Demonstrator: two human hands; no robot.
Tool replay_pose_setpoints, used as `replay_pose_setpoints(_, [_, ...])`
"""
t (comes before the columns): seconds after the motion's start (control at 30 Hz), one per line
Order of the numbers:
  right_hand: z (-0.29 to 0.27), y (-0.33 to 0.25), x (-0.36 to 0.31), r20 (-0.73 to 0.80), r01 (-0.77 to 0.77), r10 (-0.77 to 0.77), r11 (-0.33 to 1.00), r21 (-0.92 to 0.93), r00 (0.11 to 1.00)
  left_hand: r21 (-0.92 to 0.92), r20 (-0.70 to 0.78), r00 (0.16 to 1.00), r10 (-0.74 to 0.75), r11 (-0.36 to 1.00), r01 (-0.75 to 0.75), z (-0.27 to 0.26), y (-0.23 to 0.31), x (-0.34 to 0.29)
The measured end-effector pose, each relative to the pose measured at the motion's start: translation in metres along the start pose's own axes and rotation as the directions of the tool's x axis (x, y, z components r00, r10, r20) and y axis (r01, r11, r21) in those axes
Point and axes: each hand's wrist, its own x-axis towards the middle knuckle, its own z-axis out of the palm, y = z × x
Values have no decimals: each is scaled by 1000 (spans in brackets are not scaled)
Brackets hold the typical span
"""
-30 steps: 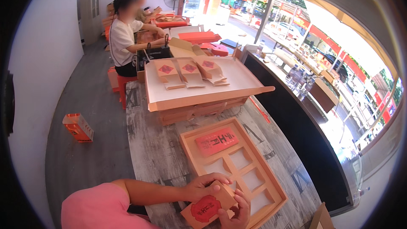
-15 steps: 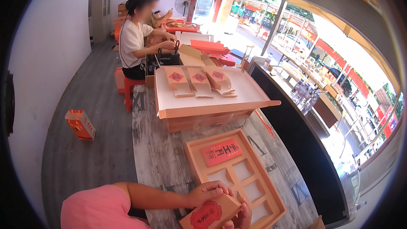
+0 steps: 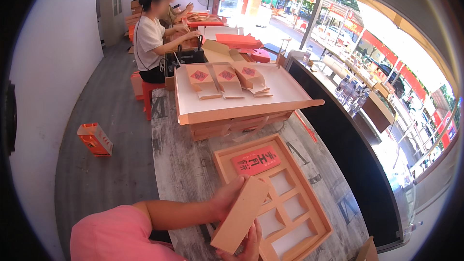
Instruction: The person assembles cardboard gift boxes by folding paper inserts, placing them into a wooden tray, and then folding and placing small paper box lids onto the tray sections.
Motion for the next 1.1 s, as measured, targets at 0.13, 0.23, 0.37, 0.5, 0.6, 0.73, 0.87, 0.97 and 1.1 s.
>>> replay_pose_setpoints(0.13, [-1, -31, 16, -108, 81, -56, 967, 242, 993, 298, -13, 1000, -28, 954, 31, -4, -1, 4])
replay_pose_setpoints(0.23, [-19, -27, 21, -113, 150, -174, 970, -194, 978, 367, -62, 996, -66, 927, 85, 6, 17, -6])
replay_pose_setpoints(0.37, [-32, -28, 21, -98, 228, -270, 923, -310, 958, 191, 140, 964, -227, 961, 198, -5, 15, -2])
replay_pose_setpoints(0.5, [-34, -31, 23, -71, 202, -247, 901, -384, 966, 224, 57, 967, -247, 947, 229, 13, 23, 2])
replay_pose_setpoints(0.6, [-34, -30, 22, -58, 207, -247, 901, -382, 967, 145, -65, 976, -208, 966, 215, 11, 17, 0])
replay_pose_setpoints(0.73, [-33, -47, 14, -44, 136, -177, 868, -477, 983, 126, -65, 961, -268, 953, 274, -16, 7, 5])
replay_pose_setpoints(0.87, [-36, -57, 14, 45, 135, -129, 860, -492, 991, 90, -52, 952, -301, 948, 304, -4, 3, 0])
replay_pose_setpoints(0.97, [-37, -63, 14, 81, 116, -89, 884, -452, 993, 67, -19, 970, -241, 968, 242, -3, 3, 0])
replay_pose_setpoints(1.1, [-35, -66, 17, 58, 135, -122, 907, -399, 991, -66, 67, 969, -237, 968, 242, -5, 2, 0])
